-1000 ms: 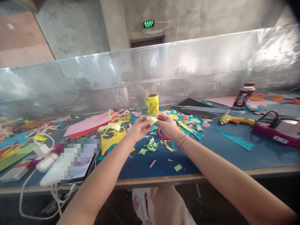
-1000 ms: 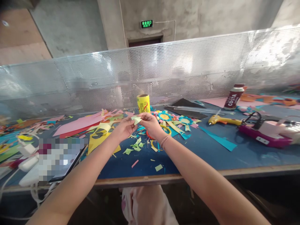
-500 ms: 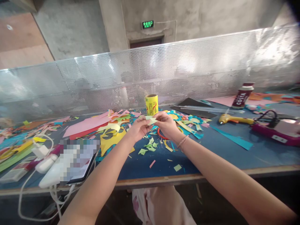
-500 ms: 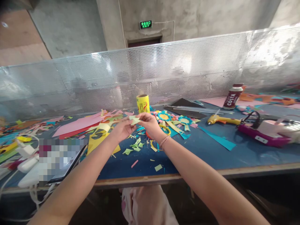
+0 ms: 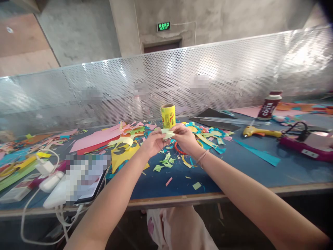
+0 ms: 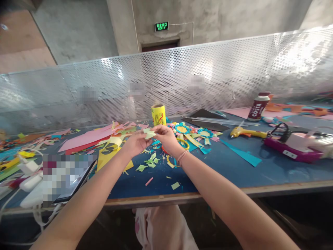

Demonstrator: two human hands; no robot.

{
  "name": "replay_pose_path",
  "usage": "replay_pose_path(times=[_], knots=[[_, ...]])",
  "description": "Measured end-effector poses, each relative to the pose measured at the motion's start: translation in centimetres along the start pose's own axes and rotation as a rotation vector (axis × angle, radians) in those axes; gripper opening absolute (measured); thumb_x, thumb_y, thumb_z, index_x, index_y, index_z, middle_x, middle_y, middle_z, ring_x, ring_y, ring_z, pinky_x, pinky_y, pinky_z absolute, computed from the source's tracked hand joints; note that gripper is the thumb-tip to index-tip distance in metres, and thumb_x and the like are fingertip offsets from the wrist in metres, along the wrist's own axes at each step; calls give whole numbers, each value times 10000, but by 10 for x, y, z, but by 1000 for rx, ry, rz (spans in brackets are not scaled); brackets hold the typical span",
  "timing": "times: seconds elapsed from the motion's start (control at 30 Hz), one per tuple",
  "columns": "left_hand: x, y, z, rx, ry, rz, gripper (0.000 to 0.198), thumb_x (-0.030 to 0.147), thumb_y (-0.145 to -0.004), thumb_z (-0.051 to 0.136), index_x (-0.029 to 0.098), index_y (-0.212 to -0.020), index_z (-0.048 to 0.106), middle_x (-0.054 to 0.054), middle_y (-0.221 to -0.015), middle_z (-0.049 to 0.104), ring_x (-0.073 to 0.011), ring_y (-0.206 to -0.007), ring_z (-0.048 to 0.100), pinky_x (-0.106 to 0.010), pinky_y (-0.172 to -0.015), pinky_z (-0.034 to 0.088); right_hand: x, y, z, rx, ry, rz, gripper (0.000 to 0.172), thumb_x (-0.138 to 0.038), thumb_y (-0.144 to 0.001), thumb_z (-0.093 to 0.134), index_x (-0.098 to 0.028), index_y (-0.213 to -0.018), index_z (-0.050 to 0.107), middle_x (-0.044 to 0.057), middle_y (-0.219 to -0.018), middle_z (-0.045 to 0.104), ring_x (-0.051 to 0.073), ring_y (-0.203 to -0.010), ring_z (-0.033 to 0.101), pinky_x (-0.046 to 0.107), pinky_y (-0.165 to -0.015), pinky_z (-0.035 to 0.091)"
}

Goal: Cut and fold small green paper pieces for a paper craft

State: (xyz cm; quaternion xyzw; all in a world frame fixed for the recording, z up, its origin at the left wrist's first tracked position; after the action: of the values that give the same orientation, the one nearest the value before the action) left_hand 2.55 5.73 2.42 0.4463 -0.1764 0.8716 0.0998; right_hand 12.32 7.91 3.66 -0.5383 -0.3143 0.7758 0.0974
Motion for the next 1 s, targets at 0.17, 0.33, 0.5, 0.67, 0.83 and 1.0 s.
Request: replay_pose_path(times=[0.17, 0.33, 0.5, 0.67, 0.83, 1.0], knots=[[-1, -1, -1, -11, 38, -8, 109, 57, -611, 613, 140, -658, 561, -5, -713, 622, -92, -653, 570, -280, -709, 468, -2, 1, 2, 15, -92, 40, 209, -180, -522, 772, -209, -663, 619, -45, -649, 639, 82, -609, 592, 219, -606, 486], [-3, -1, -2, -2, 43, -31, 138, 45, -630, 595, 137, -731, 572, 0, -656, 601, -95, -639, 581, -259, -687, 475, -3, 0, 2, 12, -125, 47, 215, -162, -516, 775, -212, -664, 628, -49, -643, 643, 82, -608, 598, 214, -608, 486], [-5, 0, -5, 34, 79, -79, 178, 32, -637, 582, 155, -762, 554, 4, -671, 607, -91, -608, 583, -251, -666, 481, -2, 0, 0, -2, -83, 18, 211, -182, -533, 776, -213, -675, 624, -39, -676, 648, 91, -632, 603, 226, -617, 493], [-10, 0, -5, 37, 117, -163, 171, 25, -637, 532, 153, -750, 543, 2, -598, 577, -86, -546, 557, -231, -617, 482, -1, 0, 0, -4, -41, 9, 211, -198, -539, 774, -209, -685, 621, -33, -678, 644, 95, -638, 599, 239, -627, 495], [-10, 0, -5, 103, 153, -186, 154, 8, -627, 505, 141, -702, 525, -5, -570, 555, -80, -512, 529, -206, -563, 472, -3, -1, -1, 7, 20, -2, 213, -223, -536, 771, -198, -685, 620, -25, -674, 636, 108, -648, 591, 263, -645, 492], [-11, 1, -11, 198, 169, -204, 157, 0, -628, 502, 137, -701, 520, 4, -563, 529, -66, -486, 498, -190, -525, 458, -6, 0, -1, -3, 100, -46, 155, -181, -576, 731, -200, -686, 624, -31, -669, 620, 95, -638, 566, 257, -653, 470]])
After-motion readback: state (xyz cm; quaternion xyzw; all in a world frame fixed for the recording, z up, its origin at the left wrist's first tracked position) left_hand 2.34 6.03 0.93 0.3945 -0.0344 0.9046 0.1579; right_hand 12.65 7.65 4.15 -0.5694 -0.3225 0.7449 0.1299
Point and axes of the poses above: each hand's wrist, its own y-axis away from the middle knuckle, its own z-axis out of the palm, x = y × z, the point moved 8 cm from there along -y, towards the middle knuckle
